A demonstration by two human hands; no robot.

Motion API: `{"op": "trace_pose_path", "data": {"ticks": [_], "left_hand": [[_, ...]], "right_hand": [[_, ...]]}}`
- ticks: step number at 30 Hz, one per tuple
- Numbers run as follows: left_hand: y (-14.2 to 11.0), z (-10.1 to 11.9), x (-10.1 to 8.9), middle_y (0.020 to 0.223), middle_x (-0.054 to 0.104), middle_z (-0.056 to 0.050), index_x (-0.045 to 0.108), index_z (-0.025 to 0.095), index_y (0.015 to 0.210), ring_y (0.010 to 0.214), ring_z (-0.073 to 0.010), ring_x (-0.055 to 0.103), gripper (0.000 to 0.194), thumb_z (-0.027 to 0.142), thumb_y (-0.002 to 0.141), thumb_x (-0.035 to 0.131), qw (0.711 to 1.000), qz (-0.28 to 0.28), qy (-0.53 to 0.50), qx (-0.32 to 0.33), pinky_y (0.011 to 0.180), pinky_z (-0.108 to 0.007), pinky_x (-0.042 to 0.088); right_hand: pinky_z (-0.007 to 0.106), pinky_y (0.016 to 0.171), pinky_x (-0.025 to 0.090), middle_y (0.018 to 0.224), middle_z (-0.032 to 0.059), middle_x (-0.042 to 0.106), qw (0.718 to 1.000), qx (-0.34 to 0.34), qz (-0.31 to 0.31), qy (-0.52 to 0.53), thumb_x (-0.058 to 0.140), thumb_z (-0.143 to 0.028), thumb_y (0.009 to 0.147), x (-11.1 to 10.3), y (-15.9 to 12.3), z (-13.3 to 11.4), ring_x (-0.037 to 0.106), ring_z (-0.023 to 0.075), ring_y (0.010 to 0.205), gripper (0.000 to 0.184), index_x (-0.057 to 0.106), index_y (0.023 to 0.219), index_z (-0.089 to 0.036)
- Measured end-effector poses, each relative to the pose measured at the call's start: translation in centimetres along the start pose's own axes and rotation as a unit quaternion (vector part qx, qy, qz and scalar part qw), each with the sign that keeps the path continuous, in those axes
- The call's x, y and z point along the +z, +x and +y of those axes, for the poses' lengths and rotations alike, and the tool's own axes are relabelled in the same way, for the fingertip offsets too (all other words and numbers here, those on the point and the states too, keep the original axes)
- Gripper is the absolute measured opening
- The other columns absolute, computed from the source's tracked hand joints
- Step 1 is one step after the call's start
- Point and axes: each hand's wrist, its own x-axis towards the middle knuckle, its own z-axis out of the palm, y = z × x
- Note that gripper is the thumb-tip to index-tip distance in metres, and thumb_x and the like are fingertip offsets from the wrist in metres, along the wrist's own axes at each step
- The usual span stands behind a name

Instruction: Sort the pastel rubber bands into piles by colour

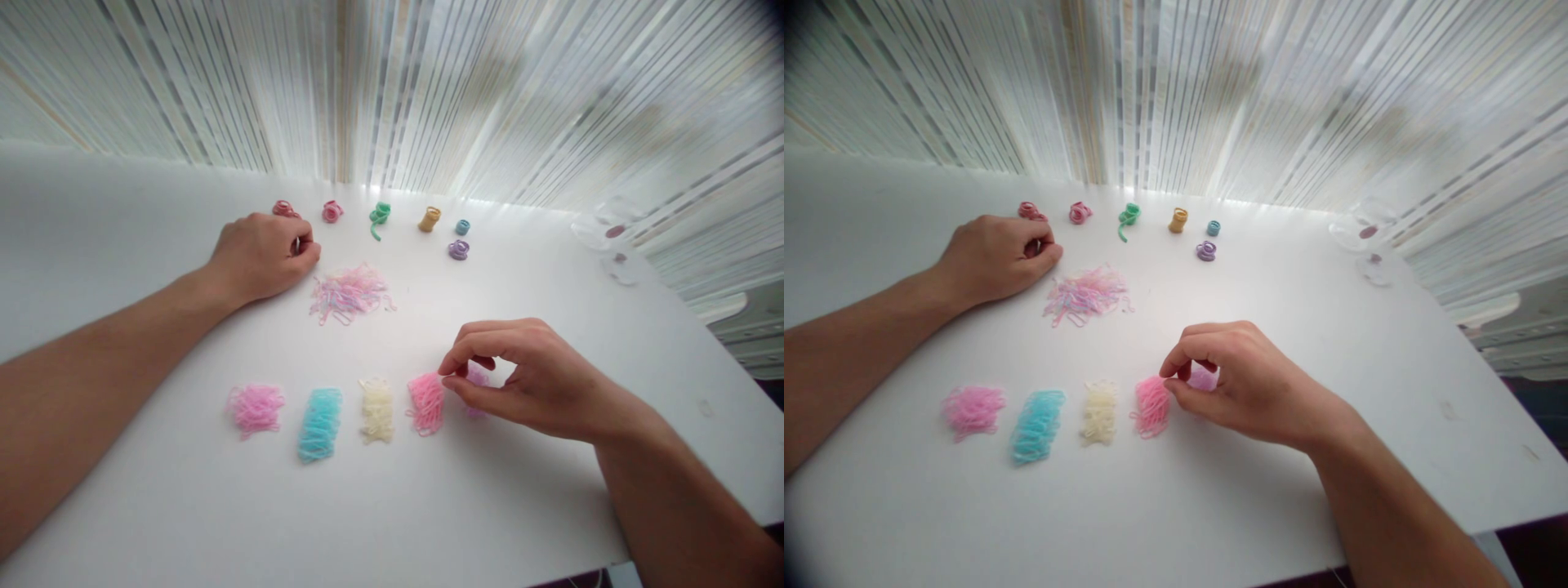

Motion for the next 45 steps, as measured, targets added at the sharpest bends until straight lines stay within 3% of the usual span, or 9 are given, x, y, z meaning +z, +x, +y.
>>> {"op": "trace_pose_path", "data": {"ticks": [5, 16, 23, 33, 37, 41, 45], "left_hand": [[0.0, 0.0, 0.1, 0.105, 0.079, -0.011, 0.074, 0.021, 0.099, 0.094, -0.0299, 0.068, 0.033, 0.043, 0.1, 0.048, 1.0, 0.002, -0.014, 0.001, 0.08, -0.041, 0.045], [0.1, 0.0, 0.1, 0.104, 0.08, -0.011, 0.07, 0.021, 0.095, 0.092, -0.0281, 0.068, 0.031, 0.043, 0.1, 0.048, 1.0, 0.002, 0.001, 0.001, 0.078, -0.04, 0.045], [0.1, 0.0, 0.1, 0.103, 0.079, -0.011, 0.071, 0.022, 0.095, 0.093, -0.0293, 0.07, 0.033, 0.043, 0.1, 0.047, 1.0, 0.004, 0.0, 0.0, 0.079, -0.04, 0.046], [0.2, -0.3, 0.4, 0.101, 0.083, -0.009, 0.076, 0.025, 0.095, 0.095, -0.0306, 0.076, 0.036, 0.048, 0.097, 0.047, 1.0, 0.005, -0.024, 0.002, 0.078, -0.038, 0.049], [0.2, -0.6, 0.6, 0.101, 0.083, -0.01, 0.073, 0.025, 0.091, 0.094, -0.0309, 0.076, 0.037, 0.048, 0.098, 0.045, 0.999, 0.012, -0.034, 0.021, 0.074, -0.039, 0.048], [0.1, -0.6, 0.6, 0.098, 0.083, -0.011, 0.073, 0.024, 0.092, 0.093, -0.0305, 0.077, 0.037, 0.047, 0.099, 0.045, 0.999, 0.013, -0.043, 0.027, 0.073, -0.038, 0.048], [0.0, -0.5, 0.6, 0.099, 0.083, -0.011, 0.07, 0.023, 0.088, 0.093, -0.0307, 0.076, 0.036, 0.046, 0.099, 0.045, 0.998, 0.009, -0.046, 0.029, 0.072, -0.038, 0.046]], "right_hand": [[0.025, 0.058, 0.048, 0.077, 0.0006, 0.077, 0.999, 0.009, 0.039, -0.019, 0.07, -0.012, 0.09, -0.3, -0.2, 0.1, 0.059, 0.0136, 0.066, 0.016, 0.078, 0.084, -0.023], [0.021, 0.056, 0.048, 0.076, -0.0007, 0.076, 1.0, 0.005, 0.02, -0.021, 0.068, -0.012, 0.091, -0.5, 0.0, 0.0, 0.059, 0.012, 0.065, 0.017, 0.078, 0.085, -0.023], [0.023, 0.047, 0.041, 0.073, 0.0015, 0.074, 0.998, 0.02, 0.034, -0.046, 0.068, -0.017, 0.094, -0.5, 0.1, 0.1, 0.059, 0.0134, 0.063, 0.018, 0.076, 0.081, -0.023], [0.028, 0.055, 0.044, 0.074, 0.0012, 0.074, 0.986, 0.051, 0.136, -0.086, 0.067, -0.023, 0.098, 0.1, 0.3, 1.7, 0.057, 0.0137, 0.062, 0.018, 0.076, 0.081, -0.022], [0.031, 0.062, 0.046, 0.073, 0.0012, 0.074, 0.979, 0.107, 0.158, -0.065, 0.071, -0.032, 0.097, 0.4, 0.6, 2.9, 0.059, 0.0158, 0.064, 0.017, 0.08, 0.086, -0.023], [0.032, 0.062, 0.045, 0.071, 0.002, 0.073, 0.975, 0.168, 0.139, -0.032, 0.072, -0.043, 0.094, 0.3, 1.7, 3.3, 0.059, 0.0173, 0.065, 0.025, 0.084, 0.088, -0.022], [0.032, 0.065, 0.047, 0.077, 0.004, 0.078, 0.982, 0.167, 0.085, -0.031, 0.074, -0.042, 0.09, -0.1, 3.7, 2.7, 0.061, 0.018, 0.07, 0.024, 0.086, 0.087, -0.021]]}}
